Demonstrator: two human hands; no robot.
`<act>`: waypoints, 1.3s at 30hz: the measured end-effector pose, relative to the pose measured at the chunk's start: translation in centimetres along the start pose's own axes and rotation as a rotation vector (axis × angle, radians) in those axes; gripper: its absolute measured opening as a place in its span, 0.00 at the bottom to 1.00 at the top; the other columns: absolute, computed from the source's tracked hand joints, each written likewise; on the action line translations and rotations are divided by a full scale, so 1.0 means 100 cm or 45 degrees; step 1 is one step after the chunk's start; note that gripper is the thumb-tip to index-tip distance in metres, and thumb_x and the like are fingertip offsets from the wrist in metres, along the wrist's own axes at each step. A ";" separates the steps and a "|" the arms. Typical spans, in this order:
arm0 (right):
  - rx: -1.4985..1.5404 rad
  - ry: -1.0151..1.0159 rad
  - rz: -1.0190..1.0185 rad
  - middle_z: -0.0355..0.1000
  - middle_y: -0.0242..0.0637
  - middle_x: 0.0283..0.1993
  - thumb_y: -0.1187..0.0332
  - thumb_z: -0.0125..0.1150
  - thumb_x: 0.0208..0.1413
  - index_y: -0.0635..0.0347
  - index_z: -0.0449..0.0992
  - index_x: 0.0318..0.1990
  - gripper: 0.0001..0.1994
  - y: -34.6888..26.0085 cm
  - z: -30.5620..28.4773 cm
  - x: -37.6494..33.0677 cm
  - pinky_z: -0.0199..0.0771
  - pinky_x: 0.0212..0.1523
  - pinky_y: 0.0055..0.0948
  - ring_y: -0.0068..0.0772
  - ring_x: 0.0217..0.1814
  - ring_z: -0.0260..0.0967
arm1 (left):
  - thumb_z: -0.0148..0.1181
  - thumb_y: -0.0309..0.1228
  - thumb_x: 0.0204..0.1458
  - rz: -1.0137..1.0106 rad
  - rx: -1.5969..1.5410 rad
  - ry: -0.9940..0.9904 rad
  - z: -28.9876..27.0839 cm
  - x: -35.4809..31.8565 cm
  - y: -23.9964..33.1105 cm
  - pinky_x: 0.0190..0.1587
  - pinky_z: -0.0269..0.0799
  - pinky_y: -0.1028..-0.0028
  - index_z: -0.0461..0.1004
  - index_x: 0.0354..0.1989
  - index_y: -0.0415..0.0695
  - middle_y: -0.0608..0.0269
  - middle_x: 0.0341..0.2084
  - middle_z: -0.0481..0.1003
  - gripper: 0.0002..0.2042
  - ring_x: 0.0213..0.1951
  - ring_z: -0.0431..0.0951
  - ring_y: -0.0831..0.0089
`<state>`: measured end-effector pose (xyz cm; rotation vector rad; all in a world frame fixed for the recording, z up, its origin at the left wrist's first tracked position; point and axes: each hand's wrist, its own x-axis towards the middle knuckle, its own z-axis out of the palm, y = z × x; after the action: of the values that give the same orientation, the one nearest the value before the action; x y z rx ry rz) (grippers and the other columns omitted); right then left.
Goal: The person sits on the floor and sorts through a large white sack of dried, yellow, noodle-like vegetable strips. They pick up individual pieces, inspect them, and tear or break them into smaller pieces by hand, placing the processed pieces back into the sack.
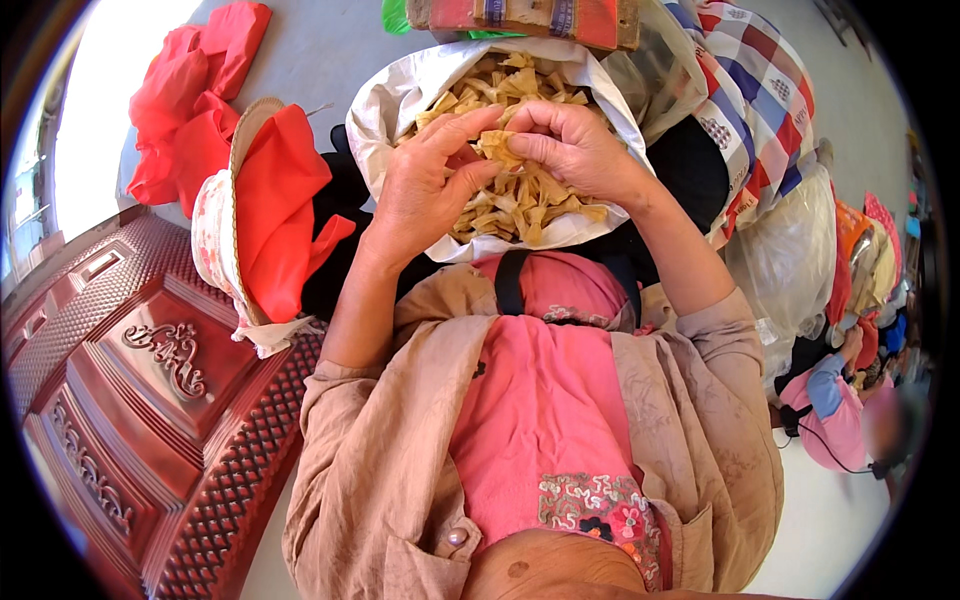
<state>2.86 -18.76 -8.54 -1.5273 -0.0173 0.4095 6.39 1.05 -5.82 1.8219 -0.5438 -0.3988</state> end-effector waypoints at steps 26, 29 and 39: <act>-0.118 0.084 -0.027 0.71 0.32 0.23 0.67 0.57 0.59 0.64 0.76 0.38 0.09 -0.011 -0.012 -0.026 0.67 0.30 0.23 0.19 0.26 0.66 | 0.58 0.21 0.55 -0.299 -0.700 0.063 -0.006 0.019 0.009 0.32 0.73 0.82 0.73 0.36 0.35 0.65 0.25 0.75 0.03 0.27 0.74 0.81; -0.122 0.064 -0.055 0.71 0.31 0.23 0.66 0.57 0.60 0.64 0.75 0.37 0.09 -0.013 -0.010 -0.027 0.67 0.30 0.24 0.19 0.25 0.66 | 0.57 0.22 0.56 -0.309 -0.609 -0.052 0.003 0.019 0.010 0.31 0.70 0.84 0.73 0.38 0.36 0.66 0.26 0.74 0.04 0.27 0.73 0.82; -0.288 0.092 -0.101 0.68 0.36 0.21 0.67 0.58 0.58 0.64 0.73 0.34 0.08 -0.025 0.001 -0.029 0.66 0.28 0.25 0.28 0.23 0.67 | 0.57 0.24 0.56 0.453 0.709 0.268 0.018 0.019 -0.007 0.28 0.67 0.79 0.73 0.32 0.39 0.69 0.23 0.72 0.02 0.26 0.71 0.80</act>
<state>0.72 -19.40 -5.43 -1.7574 -0.0693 0.2956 7.12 -1.22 -7.04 2.2025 -0.8719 0.2100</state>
